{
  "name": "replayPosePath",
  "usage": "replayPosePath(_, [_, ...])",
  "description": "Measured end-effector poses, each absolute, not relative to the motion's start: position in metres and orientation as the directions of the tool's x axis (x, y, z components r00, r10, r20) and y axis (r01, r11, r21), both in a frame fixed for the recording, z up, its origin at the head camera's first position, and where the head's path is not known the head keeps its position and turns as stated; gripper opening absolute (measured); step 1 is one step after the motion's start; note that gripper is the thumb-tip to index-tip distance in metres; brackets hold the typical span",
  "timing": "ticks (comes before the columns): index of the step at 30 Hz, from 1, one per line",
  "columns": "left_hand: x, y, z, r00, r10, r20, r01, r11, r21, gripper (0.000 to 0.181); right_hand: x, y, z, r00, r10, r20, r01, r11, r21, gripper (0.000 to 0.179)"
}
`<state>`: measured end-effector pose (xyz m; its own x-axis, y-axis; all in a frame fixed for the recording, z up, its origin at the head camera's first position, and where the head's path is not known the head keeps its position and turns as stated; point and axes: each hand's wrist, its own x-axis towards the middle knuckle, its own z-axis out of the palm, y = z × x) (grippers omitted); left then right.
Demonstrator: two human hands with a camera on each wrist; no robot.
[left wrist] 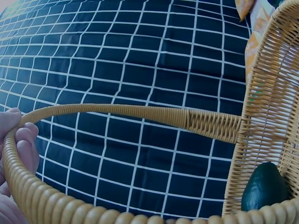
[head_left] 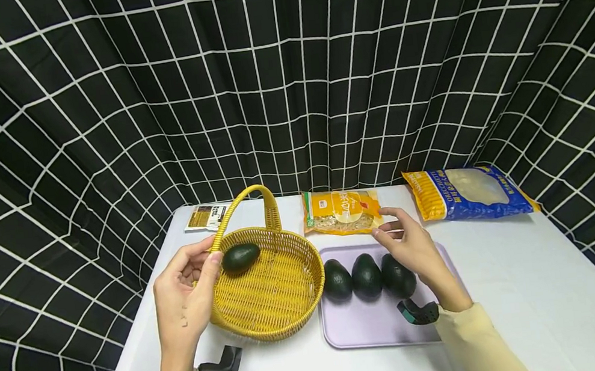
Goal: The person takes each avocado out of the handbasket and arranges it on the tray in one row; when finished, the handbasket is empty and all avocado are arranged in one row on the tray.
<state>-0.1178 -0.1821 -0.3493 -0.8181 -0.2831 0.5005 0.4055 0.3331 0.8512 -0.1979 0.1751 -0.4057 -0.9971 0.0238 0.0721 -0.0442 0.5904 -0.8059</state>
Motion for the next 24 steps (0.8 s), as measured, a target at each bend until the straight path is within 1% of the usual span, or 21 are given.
replayPosePath(6, [-0.118, -0.183, -0.349, -0.818, -0.284, 0.500, 0.397, 0.348, 0.849, 0.022, -0.207, 0.144, -0.397, -0.994, -0.082, 0.075, -0.107, 0.523, -0.846, 0.051])
replayPosePath(14, [-0.118, -0.183, -0.349, -0.828, -0.278, 0.487, 0.391, 0.338, 0.856, 0.023, -0.216, 0.102, -0.385, -0.976, -0.210, 0.065, -0.161, 0.481, -0.862, 0.051])
replayPosePath(19, [-0.118, -0.183, -0.350, -0.825, -0.272, 0.495, 0.403, 0.330, 0.854, 0.023, -0.222, 0.078, -0.383, -0.957, -0.289, 0.039, -0.176, 0.464, -0.868, 0.049])
replayPosePath(24, [-0.118, -0.185, -0.349, -0.829, -0.272, 0.489, 0.395, 0.333, 0.856, 0.023, -0.228, 0.058, -0.388, -0.947, -0.322, -0.003, -0.159, 0.473, -0.867, 0.047])
